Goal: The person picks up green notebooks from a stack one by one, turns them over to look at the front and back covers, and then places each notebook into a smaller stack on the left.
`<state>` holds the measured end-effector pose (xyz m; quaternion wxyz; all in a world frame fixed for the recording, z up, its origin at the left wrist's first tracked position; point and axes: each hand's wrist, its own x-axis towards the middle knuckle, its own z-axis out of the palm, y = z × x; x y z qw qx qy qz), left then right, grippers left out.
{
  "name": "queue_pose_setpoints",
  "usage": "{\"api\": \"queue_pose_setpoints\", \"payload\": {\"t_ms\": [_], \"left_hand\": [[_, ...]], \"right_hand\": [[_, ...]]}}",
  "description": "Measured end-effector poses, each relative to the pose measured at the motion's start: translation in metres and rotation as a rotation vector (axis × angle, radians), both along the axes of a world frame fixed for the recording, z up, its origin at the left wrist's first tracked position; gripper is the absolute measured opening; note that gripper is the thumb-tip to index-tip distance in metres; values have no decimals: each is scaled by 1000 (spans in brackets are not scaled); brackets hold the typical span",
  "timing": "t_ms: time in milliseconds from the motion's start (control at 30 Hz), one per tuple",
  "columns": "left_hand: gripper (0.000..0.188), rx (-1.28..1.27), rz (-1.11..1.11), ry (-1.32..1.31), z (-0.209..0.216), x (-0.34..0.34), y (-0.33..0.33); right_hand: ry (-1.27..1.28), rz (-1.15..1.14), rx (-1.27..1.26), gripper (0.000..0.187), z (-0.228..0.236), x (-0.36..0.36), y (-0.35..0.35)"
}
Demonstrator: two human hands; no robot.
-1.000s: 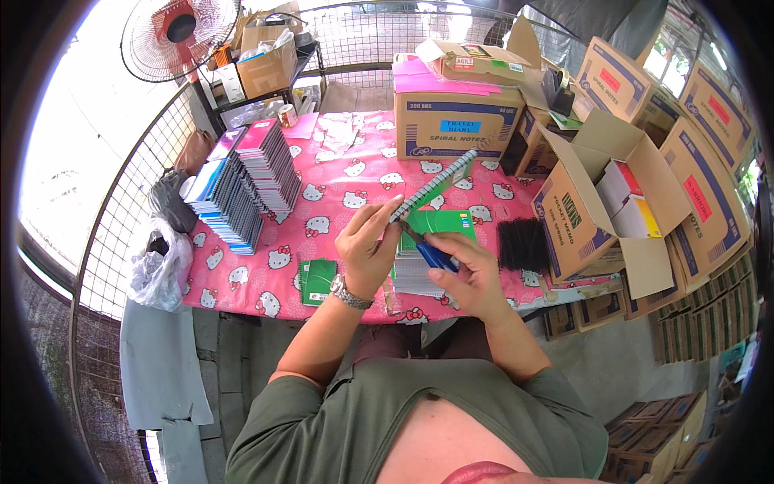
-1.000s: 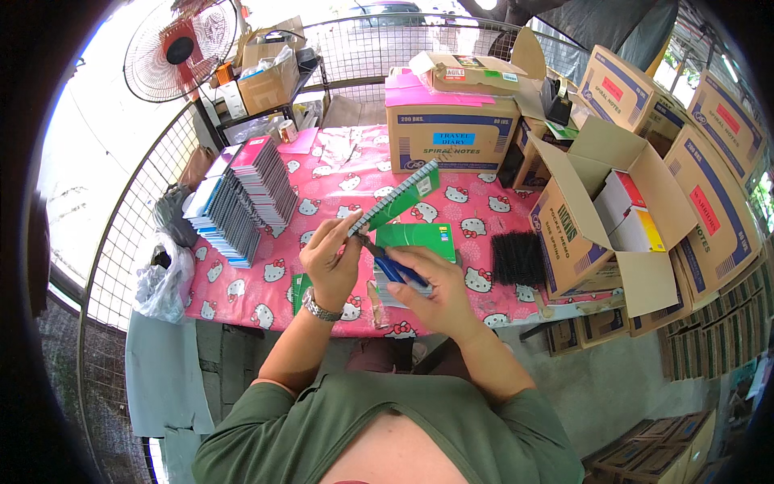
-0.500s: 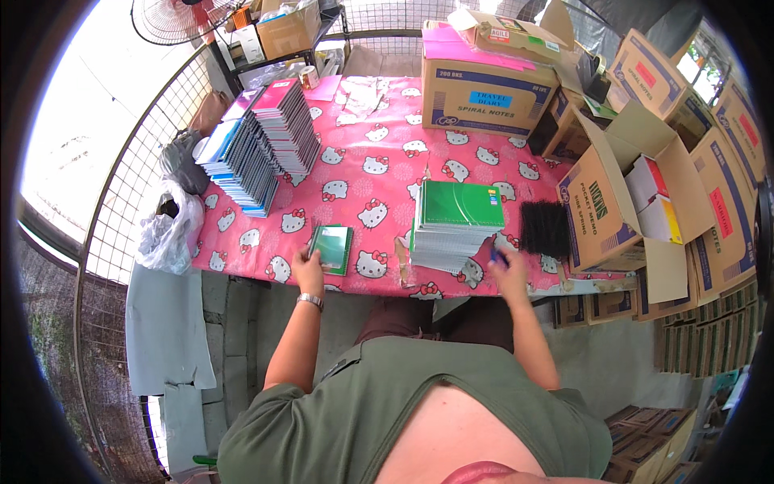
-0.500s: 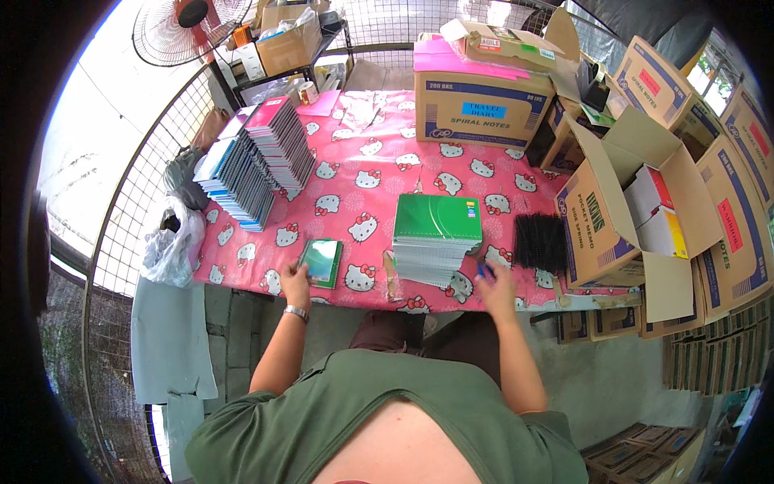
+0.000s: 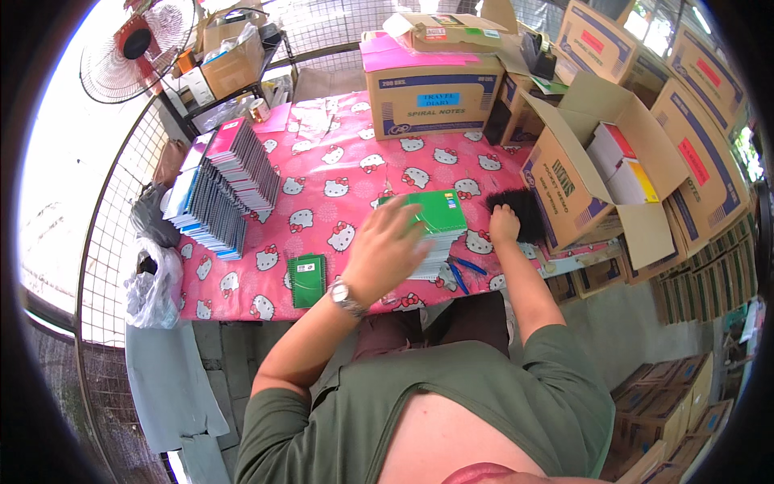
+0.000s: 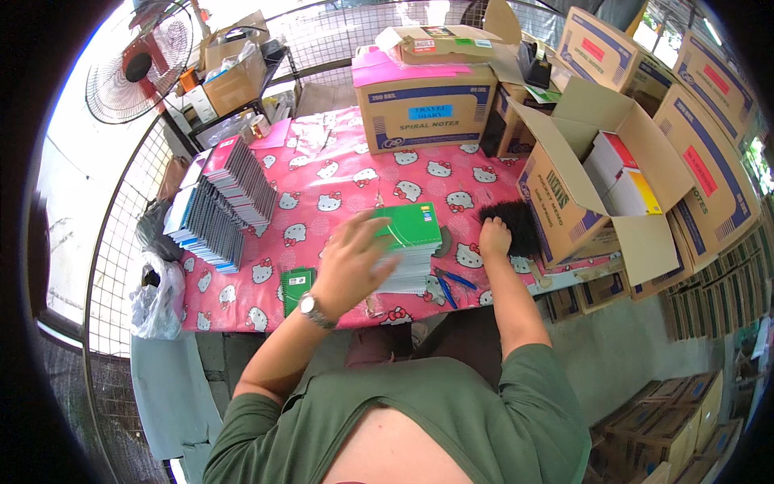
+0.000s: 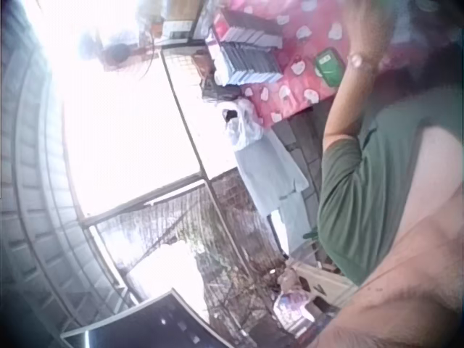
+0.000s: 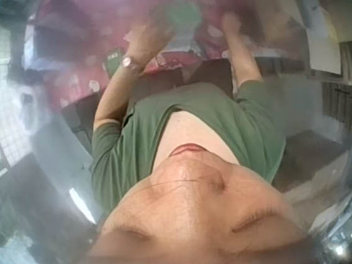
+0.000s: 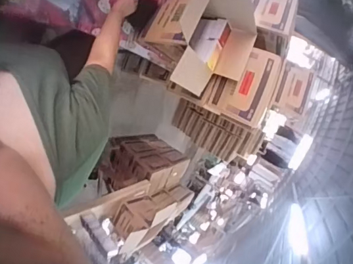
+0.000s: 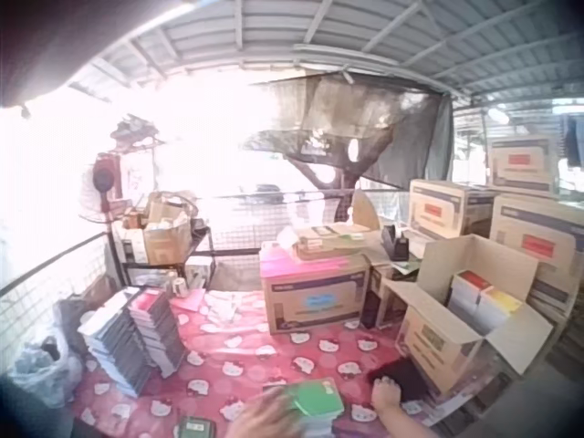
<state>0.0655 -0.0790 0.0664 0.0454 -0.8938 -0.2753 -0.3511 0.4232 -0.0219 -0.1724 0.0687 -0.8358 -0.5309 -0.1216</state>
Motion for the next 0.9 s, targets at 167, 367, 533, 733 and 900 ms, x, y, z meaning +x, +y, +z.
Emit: {"api": "queue_pose_setpoints", "payload": {"t_ms": [167, 367, 533, 733, 900], "left_hand": [[28, -200, 22, 467, 1, 31, 12], [28, -481, -108, 337, 49, 15, 31], [18, -192, 11, 184, 44, 31, 45], [17, -88, 16, 56, 29, 32, 35], [20, -52, 35, 32, 27, 29, 26]], "right_hand": [[274, -35, 64, 19, 60, -1, 6], [514, 547, 524, 26, 148, -5, -11], [926, 871, 488, 26, 223, -88, -58], [875, 904, 578, 19, 239, -113, -71], [715, 939, 627, 20, 248, -119, -85]]}}
